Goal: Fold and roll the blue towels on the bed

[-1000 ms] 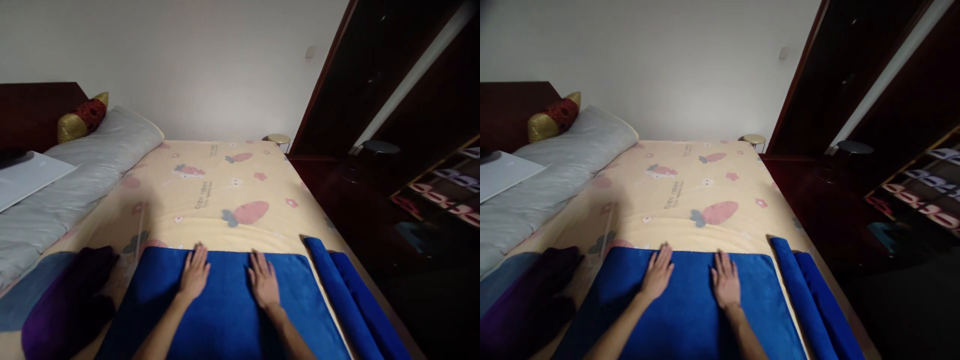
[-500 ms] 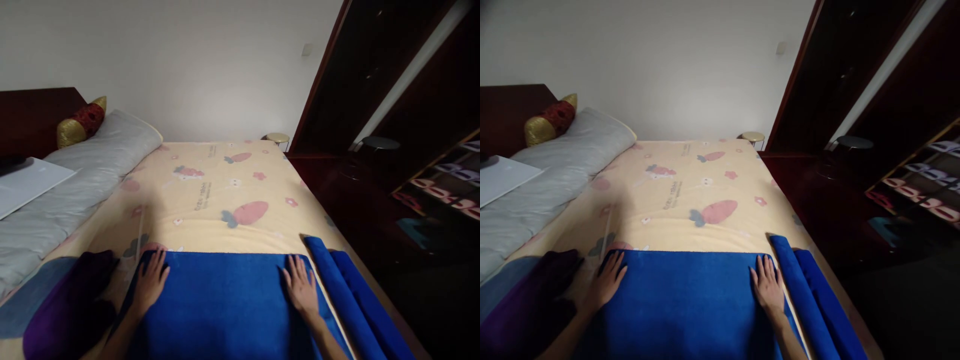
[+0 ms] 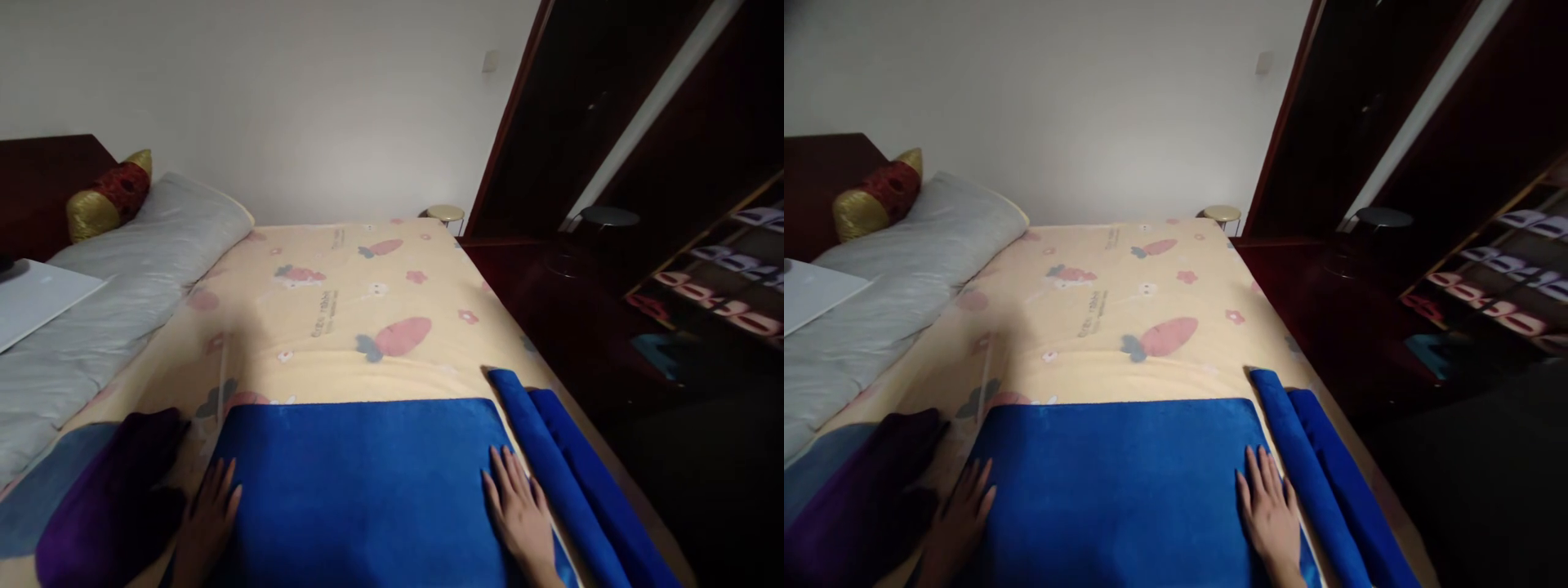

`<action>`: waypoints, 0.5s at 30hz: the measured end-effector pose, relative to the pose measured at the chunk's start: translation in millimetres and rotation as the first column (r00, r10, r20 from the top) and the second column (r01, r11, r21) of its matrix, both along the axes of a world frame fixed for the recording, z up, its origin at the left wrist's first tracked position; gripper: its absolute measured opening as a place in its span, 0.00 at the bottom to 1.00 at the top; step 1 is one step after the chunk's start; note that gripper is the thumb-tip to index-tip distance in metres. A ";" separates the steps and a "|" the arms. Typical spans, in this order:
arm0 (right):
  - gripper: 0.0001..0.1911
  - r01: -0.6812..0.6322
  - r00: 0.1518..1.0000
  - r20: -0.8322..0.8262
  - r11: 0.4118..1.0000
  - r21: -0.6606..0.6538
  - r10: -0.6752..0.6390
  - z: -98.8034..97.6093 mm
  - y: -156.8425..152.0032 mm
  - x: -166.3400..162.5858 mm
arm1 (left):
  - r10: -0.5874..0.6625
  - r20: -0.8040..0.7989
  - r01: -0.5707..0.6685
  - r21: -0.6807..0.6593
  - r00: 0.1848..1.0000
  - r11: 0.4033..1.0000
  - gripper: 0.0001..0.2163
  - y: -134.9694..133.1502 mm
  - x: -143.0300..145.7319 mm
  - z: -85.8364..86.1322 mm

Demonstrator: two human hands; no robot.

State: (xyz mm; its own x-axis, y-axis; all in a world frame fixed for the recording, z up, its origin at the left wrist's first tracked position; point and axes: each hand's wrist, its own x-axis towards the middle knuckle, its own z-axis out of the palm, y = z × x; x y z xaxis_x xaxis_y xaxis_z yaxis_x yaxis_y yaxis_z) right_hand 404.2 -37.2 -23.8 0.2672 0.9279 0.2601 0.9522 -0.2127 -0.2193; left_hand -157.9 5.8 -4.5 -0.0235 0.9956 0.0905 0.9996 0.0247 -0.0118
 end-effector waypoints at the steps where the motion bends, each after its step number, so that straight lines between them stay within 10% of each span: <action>1: 0.37 0.037 0.999 0.000 0.999 0.008 -0.037 0.7 -1.6 10.5 | 0.028 0.001 -0.028 0.023 1.000 0.999 0.26 -2.5 -15.1 0.9; 7: 0.32 0.208 0.978 -0.041 0.968 0.139 -0.205 15.8 4.0 -49.9 | -0.032 -0.010 0.033 0.221 0.999 0.975 0.26 -0.4 35.9 11.2; 15: 0.33 -0.263 0.857 -0.401 0.944 0.199 0.323 1.1 -32.7 -245.1 | -0.632 0.124 0.632 0.040 0.765 0.774 0.26 60.5 215.6 36.3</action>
